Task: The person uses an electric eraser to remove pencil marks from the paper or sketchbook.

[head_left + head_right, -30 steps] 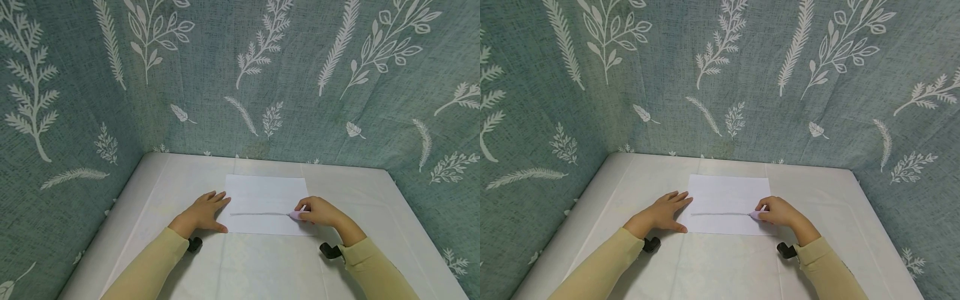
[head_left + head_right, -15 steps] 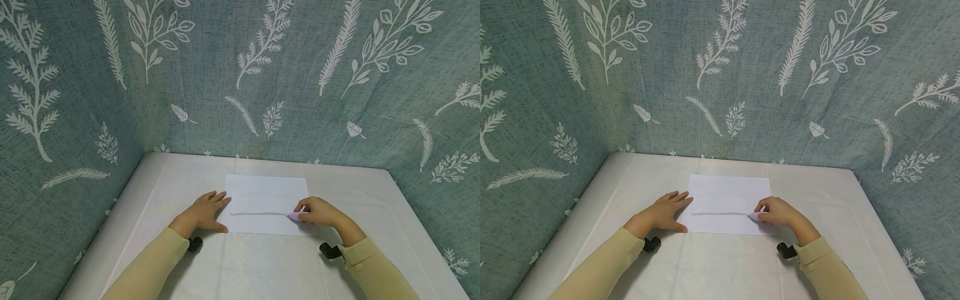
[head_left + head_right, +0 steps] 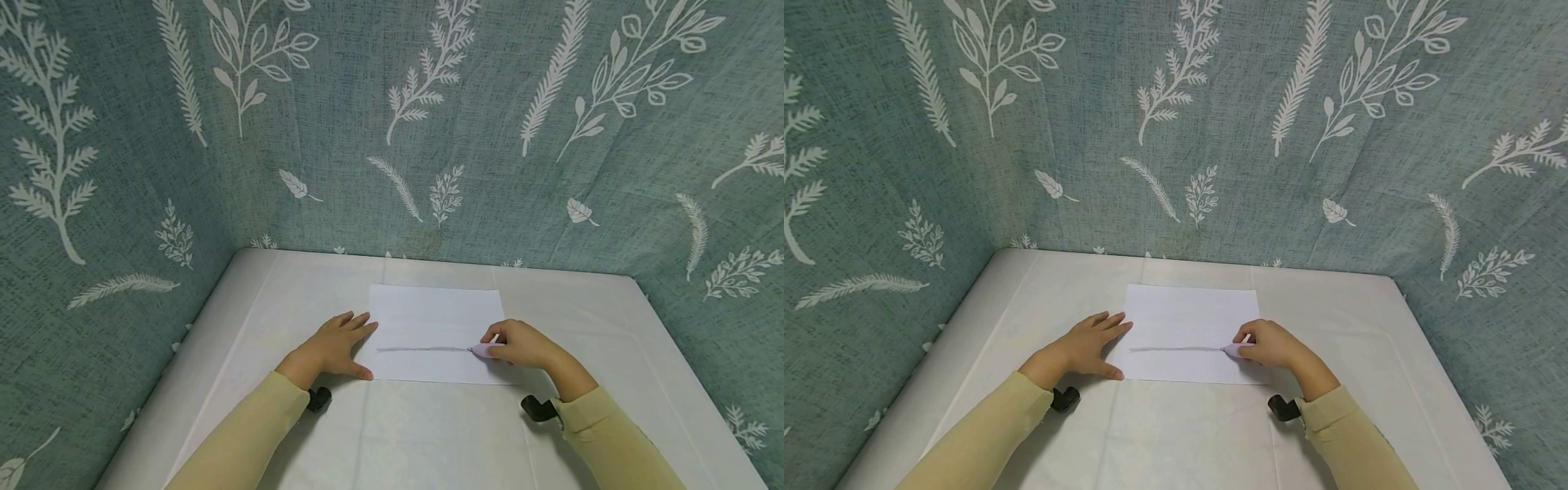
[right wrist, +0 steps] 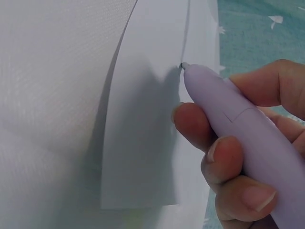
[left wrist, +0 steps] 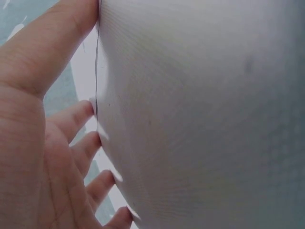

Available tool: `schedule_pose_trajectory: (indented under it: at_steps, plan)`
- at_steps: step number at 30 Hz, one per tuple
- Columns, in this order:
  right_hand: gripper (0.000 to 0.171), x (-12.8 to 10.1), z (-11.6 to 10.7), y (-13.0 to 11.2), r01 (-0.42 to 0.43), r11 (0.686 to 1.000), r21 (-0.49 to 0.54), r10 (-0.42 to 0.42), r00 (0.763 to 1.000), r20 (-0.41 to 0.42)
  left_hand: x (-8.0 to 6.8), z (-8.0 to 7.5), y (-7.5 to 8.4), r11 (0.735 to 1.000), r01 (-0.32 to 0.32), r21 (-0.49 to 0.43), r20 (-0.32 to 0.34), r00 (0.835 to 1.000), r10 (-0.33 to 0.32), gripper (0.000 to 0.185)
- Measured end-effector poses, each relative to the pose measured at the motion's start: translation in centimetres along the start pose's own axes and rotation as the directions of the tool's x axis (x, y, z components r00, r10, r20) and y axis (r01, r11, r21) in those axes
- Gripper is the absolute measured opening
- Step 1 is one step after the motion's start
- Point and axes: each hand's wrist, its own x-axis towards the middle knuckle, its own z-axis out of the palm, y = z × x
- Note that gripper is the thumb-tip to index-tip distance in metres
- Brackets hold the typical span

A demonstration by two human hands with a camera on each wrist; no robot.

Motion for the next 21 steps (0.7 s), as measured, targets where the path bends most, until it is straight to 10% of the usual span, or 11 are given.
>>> schedule_pose_trajectory:
  at_steps: [21]
  plan:
    - [0.015, -0.03, -0.01, -0.04, 0.003, 1.000, 0.006, -0.003, 1.000, 0.005, 0.05, 0.04, -0.07, 1.000, 0.003, -0.002, 0.003, 1.000, -0.003, 0.105]
